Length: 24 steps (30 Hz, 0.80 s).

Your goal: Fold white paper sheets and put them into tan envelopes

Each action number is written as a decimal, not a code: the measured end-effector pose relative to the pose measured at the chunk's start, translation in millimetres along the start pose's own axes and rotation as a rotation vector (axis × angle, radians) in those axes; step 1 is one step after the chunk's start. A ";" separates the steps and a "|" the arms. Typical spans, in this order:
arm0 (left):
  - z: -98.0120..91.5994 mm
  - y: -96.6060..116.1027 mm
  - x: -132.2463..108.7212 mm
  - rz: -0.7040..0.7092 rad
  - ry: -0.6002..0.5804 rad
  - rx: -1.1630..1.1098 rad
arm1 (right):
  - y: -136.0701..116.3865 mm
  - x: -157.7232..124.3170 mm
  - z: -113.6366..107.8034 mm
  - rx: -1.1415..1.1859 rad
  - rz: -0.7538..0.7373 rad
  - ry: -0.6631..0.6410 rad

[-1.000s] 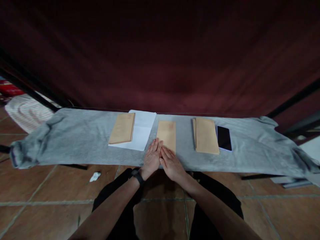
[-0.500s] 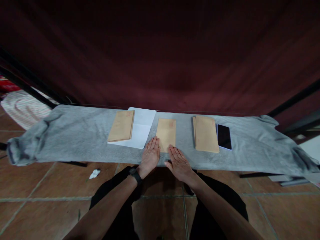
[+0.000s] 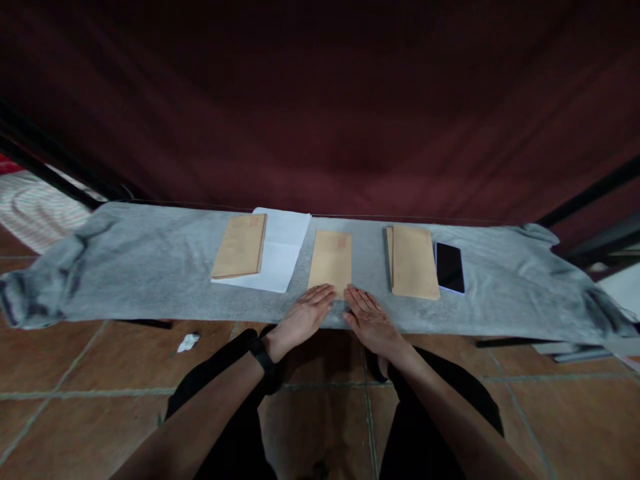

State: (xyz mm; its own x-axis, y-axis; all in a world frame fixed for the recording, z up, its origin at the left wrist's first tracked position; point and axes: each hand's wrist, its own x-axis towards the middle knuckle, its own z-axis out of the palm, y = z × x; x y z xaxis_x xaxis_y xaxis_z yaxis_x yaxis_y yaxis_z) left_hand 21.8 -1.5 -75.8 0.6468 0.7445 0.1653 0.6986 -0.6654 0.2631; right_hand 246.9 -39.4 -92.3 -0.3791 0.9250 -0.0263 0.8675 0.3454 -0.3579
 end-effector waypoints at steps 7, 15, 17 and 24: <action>5.9 5.7 -5.4 0.078 -0.085 0.044 | 10.5 12.4 -20.7 0.132 -0.019 -0.073; 14.9 4.0 -6.6 0.046 -0.131 0.066 | -25.8 14.5 -0.8 0.115 -0.137 -0.038; 14.8 2.2 -7.3 0.063 -0.137 0.067 | -27.7 11.9 2.4 0.082 -0.130 -0.040; 15.3 1.3 -5.5 0.059 -0.107 0.061 | -1.0 11.2 -6.2 0.060 -0.210 -0.111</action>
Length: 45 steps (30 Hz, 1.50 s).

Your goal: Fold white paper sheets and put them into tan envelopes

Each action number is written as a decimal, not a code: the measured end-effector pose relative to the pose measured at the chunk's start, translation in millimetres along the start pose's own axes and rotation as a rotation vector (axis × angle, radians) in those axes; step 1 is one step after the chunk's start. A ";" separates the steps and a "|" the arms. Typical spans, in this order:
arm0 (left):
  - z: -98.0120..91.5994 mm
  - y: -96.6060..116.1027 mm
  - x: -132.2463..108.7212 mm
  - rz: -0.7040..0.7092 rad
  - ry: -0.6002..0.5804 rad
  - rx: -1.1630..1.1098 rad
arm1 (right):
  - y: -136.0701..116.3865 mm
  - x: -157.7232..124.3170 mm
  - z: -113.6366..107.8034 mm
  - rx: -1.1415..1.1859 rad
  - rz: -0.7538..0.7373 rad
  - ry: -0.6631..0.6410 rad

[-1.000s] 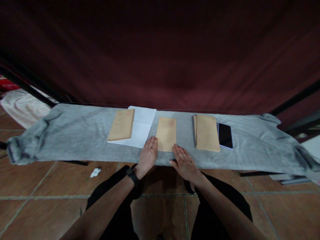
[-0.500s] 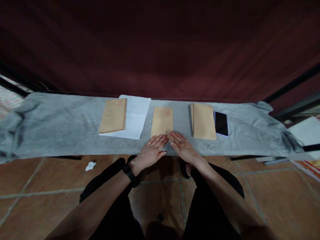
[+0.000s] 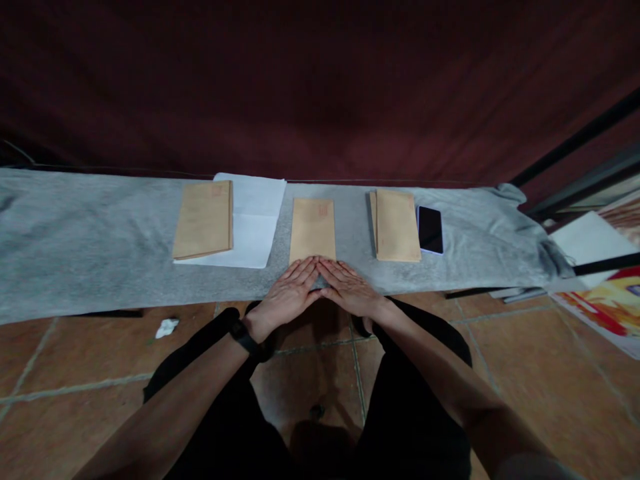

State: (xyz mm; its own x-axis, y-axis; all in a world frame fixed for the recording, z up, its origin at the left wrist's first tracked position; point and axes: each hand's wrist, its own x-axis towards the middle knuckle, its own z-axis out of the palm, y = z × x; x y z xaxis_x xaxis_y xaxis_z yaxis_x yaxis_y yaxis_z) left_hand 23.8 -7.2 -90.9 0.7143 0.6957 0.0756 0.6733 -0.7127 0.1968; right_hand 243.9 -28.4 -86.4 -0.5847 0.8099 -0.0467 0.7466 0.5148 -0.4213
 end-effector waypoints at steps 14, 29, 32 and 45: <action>-4.9 -13.3 -22.7 -0.065 0.069 0.030 | 12.8 -11.7 -6.8 -0.100 0.062 0.032; -17.0 -6.8 -9.9 -0.221 0.176 0.057 | -4.0 6.1 3.0 -0.102 -0.030 0.185; -20.4 -7.0 -5.1 -0.276 0.187 0.024 | -12.2 10.8 13.6 -0.141 -0.057 0.195; -13.0 -16.7 19.4 -0.585 0.317 -0.252 | -21.1 18.5 29.7 -0.267 0.009 0.264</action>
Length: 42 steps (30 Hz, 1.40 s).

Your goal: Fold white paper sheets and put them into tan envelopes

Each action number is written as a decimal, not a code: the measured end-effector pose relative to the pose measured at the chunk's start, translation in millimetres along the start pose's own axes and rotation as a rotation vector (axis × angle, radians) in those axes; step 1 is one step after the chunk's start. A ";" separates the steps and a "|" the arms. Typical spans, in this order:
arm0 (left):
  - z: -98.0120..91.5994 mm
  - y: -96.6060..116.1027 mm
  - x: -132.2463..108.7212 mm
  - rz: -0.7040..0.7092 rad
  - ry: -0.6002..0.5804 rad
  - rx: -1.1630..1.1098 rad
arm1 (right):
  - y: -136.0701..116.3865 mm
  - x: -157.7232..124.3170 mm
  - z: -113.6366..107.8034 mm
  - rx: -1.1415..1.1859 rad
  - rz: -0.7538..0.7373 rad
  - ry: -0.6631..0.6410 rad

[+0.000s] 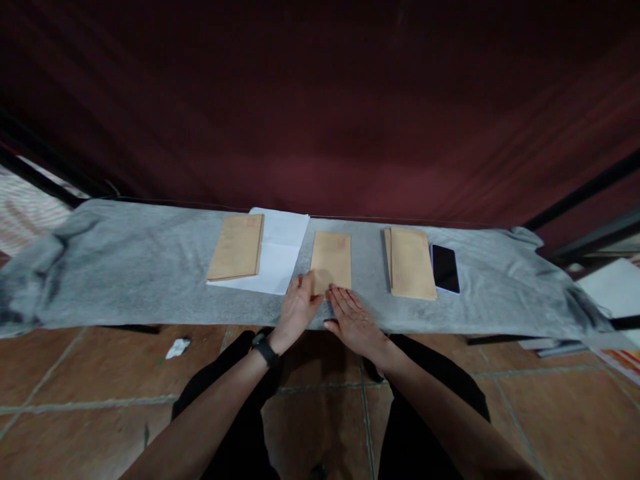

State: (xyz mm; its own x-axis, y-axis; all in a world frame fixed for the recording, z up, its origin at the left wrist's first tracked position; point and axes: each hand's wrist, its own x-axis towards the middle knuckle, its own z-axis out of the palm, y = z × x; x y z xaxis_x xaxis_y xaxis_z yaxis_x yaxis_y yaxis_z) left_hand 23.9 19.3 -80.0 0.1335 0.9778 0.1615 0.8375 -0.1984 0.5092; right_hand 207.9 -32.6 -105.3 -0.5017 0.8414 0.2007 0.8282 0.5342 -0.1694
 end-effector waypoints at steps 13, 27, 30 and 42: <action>-2.3 8.2 21.0 -0.238 -0.127 -1.039 | -5.8 27.6 -20.2 0.037 0.214 0.051; 1.9 34.3 5.8 -0.305 -0.341 -1.290 | 23.8 50.0 -36.7 0.810 0.651 0.459; 7.3 35.5 6.5 -0.306 -0.396 -1.363 | 20.7 52.3 -24.2 1.195 0.759 0.491; 6.5 15.6 19.3 -0.402 -0.303 -1.091 | 38.7 37.7 -13.8 1.456 0.939 0.459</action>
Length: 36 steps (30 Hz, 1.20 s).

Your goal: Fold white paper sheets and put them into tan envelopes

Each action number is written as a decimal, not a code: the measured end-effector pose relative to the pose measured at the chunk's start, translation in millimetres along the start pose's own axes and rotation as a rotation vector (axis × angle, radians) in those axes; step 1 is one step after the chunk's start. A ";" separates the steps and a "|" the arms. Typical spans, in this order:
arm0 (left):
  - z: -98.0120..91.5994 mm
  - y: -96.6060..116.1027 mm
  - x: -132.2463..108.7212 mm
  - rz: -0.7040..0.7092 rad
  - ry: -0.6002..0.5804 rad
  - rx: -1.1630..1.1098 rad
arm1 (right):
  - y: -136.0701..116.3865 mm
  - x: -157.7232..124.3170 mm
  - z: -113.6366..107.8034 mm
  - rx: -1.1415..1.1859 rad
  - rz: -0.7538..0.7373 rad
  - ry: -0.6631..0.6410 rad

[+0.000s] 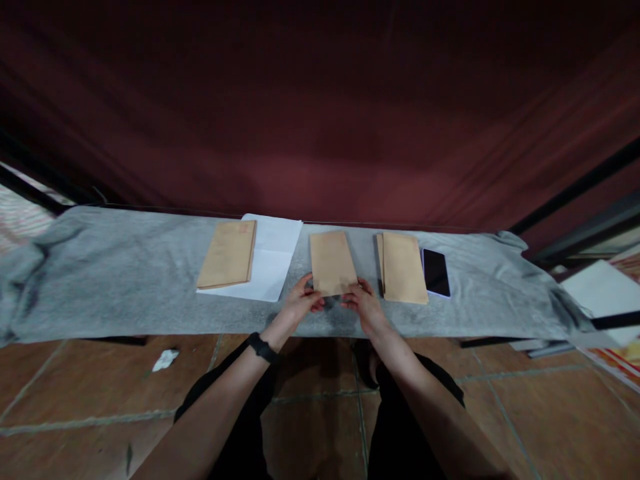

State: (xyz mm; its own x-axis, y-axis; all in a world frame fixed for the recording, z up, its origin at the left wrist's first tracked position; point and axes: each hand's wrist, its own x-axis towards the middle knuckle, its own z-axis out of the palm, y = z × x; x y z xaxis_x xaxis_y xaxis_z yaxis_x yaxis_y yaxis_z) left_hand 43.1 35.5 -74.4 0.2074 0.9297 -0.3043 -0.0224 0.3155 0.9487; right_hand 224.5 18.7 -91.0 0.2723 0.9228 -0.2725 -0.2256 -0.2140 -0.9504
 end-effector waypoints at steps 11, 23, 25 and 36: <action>-15.9 -9.6 -2.4 0.105 0.019 0.385 | 10.8 -19.4 0.8 -1.242 -0.733 -0.376; -5.0 -0.1 -14.0 0.594 0.113 1.122 | 21.4 -35.3 4.3 -1.390 -0.836 -0.417; -4.2 -4.9 -9.1 0.659 0.006 1.181 | 21.4 -36.9 6.1 -1.386 -0.828 -0.405; 14.6 11.3 81.2 0.468 -0.113 1.568 | 13.7 -32.5 7.3 -1.339 -0.720 -0.455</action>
State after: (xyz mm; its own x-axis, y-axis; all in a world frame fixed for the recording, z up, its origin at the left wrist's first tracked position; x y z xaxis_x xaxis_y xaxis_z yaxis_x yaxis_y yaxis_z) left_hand 73.9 111.9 -87.2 0.5361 0.8431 -0.0424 0.8399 -0.5276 0.1273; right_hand 205.7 -11.9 -94.1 -0.3929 0.9134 0.1061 0.8406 0.4036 -0.3612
